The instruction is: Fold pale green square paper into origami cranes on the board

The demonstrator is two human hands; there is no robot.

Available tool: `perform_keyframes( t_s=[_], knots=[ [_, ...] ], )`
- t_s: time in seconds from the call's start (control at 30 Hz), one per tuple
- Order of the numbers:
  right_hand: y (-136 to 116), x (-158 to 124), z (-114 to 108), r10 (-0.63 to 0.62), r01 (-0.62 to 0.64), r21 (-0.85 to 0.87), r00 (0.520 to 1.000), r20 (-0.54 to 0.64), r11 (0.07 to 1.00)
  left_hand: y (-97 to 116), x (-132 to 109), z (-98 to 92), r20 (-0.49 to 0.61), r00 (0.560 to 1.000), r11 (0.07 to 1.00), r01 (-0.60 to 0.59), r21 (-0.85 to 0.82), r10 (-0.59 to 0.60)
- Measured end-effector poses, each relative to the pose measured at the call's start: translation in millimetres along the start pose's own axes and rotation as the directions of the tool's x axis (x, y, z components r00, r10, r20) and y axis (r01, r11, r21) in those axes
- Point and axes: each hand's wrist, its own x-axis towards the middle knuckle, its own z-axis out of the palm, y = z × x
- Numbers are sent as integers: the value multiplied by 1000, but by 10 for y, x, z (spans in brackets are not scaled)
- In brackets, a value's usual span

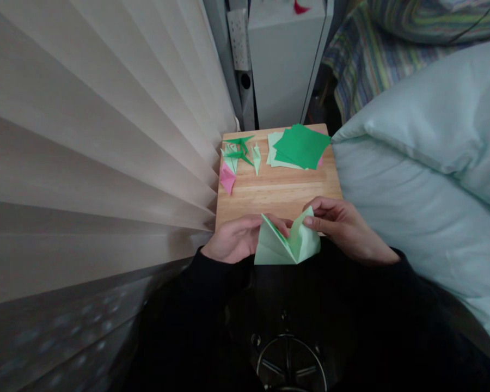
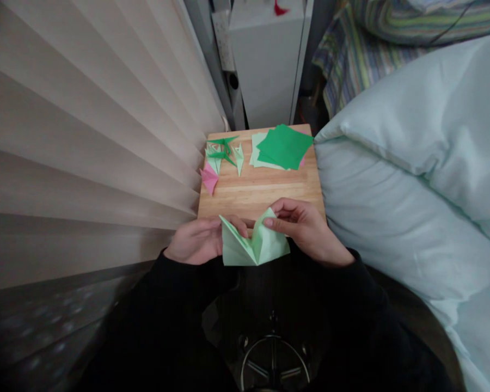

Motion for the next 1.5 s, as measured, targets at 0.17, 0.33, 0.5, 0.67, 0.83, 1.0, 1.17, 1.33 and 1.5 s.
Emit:
perform_keyframes(
  t_s=[0.17, 0.33, 0.5, 0.67, 0.83, 1.0, 1.17, 1.33, 1.5],
  knots=[
    [6, 6, 47, 3, 3, -158, 999, 41, 987, -87, 69, -59, 12, 993, 991, 116, -63, -115],
    [58, 25, 59, -9, 15, -273, 1000, 26, 962, -159, 138, -4, -79, 989, 989, 133, 60, -129],
    [147, 56, 76, -26, 34, -355, 999, 28, 934, -231, 216, 101, -231, 968, 978, 138, 158, -99],
    [250, 89, 100, -45, 52, -347, 999, 28, 937, -285, 261, 112, -198, 978, 977, 104, 186, -66],
    [188, 82, 34, -3, 27, -351, 998, 70, 936, -280, 274, 66, -271, 962, 975, 20, 223, 43],
    [106, 72, -67, 30, -38, -266, 999, -32, 963, -219, 304, -3, -426, 851, 904, -123, 410, 309],
    [116, 99, -124, 81, -98, -260, 994, -77, 961, -177, 297, -40, -423, 835, 879, -139, 456, 351],
    [66, 101, -186, 38, -77, -297, 990, -136, 952, -160, 190, -22, -397, 905, 974, -66, 219, 151],
    [53, 96, -190, -128, 31, -384, 965, -231, 923, -189, 161, -5, -177, 984, 963, 51, 264, -3]
  ],
)
